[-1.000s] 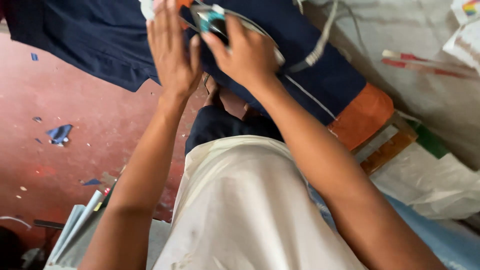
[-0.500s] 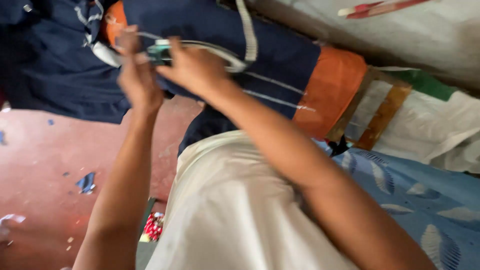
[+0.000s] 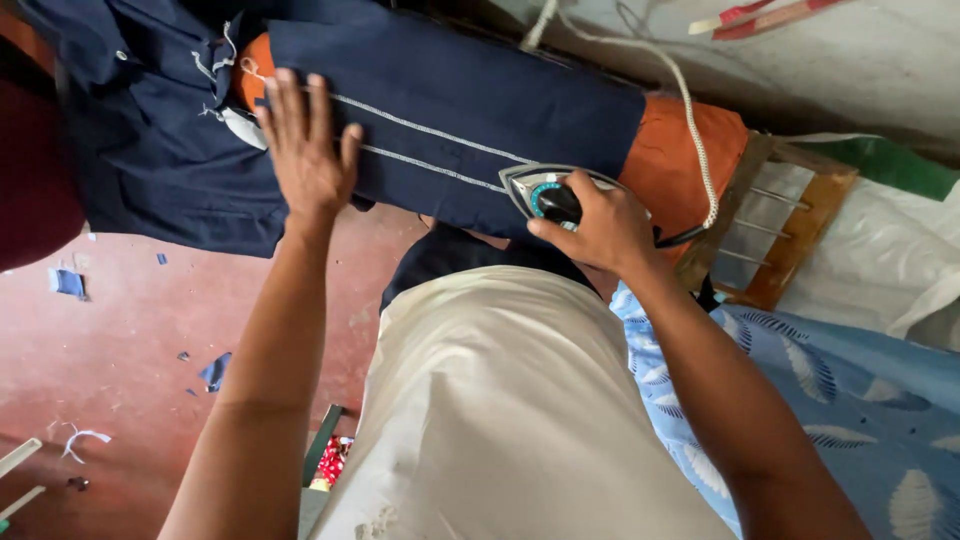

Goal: Ironing dark blue fabric components of a garment on an ironing board in a factory setting.

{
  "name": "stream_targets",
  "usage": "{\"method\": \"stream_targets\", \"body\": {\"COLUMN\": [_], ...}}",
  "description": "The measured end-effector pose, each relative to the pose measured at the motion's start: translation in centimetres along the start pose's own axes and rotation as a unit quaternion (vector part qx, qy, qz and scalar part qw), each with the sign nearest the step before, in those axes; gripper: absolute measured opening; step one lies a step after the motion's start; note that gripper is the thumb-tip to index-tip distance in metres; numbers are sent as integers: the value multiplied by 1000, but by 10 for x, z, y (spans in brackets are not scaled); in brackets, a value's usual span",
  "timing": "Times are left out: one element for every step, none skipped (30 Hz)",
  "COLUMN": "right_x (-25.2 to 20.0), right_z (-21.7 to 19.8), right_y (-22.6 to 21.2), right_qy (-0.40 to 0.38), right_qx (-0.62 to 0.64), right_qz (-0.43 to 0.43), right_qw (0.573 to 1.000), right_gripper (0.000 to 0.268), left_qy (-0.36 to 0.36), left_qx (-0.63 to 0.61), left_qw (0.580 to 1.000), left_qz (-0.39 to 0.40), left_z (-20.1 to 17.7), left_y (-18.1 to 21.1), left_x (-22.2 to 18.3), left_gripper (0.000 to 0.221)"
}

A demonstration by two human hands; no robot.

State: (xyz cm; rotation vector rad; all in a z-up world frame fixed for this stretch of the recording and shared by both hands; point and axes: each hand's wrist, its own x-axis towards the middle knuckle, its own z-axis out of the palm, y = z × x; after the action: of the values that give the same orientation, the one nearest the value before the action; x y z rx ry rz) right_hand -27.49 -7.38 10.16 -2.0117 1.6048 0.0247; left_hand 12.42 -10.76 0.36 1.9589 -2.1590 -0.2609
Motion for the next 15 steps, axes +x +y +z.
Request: {"method": "stream_targets", "body": {"right_x": [0,-1,2,6,8,13,19,25,30,34,40,43,48,52,54], "right_z": [2,4,9,14,20,22,23,24,29,34,38,40,41,41,44], "right_y": [2,4,5,6,6,-1,-8,-14,-20,-25,-31,-38,-44,-51,-54], "right_qy": [10,21,19,60,98,95,94,92,87,136,183,179,178,176,177], "right_qx": [46,92,93,77,61,62,53,45,46,3,-39,-38,-61,-84,-86], "right_qz": [9,18,20,-34,-90,-89,-69,-50,-49,-96,-144,-144,-134,-124,-126], "right_qw": [999,995,995,995,989,990,992,993,994,986,972,972,973,973,972], "right_gripper": [62,57,57,54,51,51,53,55,55,52,49,49,45,42,42], "left_qy": [41,82,80,151,221,218,195,172,167,163,160,157,163,168,170], "left_qx": [11,21,20,52,84,83,82,80,80,52,24,24,-9,-42,-43], "left_qw": [999,995,996,986,971,972,975,978,978,981,982,982,984,984,983], "left_qz": [-23,-46,-45,-39,-35,-36,-64,-93,-95,-96,-96,-99,-75,-51,-52], "left_z": [3,7,-2,-10,-18,-21,-23,-26,-26,-26,-26,-20,-15,-11,-10], "left_y": [-10,-20,-17,-15,-14,-14,-13,-14,-15,-17,-18,-25,-33,-40,-44], "left_x": [1,1,5,9,11,12,14,16,17,19,22,23,26,29,30], "left_gripper": [69,70,70,59,48,48,49,51,51,44,39,39,31,24,24]}}
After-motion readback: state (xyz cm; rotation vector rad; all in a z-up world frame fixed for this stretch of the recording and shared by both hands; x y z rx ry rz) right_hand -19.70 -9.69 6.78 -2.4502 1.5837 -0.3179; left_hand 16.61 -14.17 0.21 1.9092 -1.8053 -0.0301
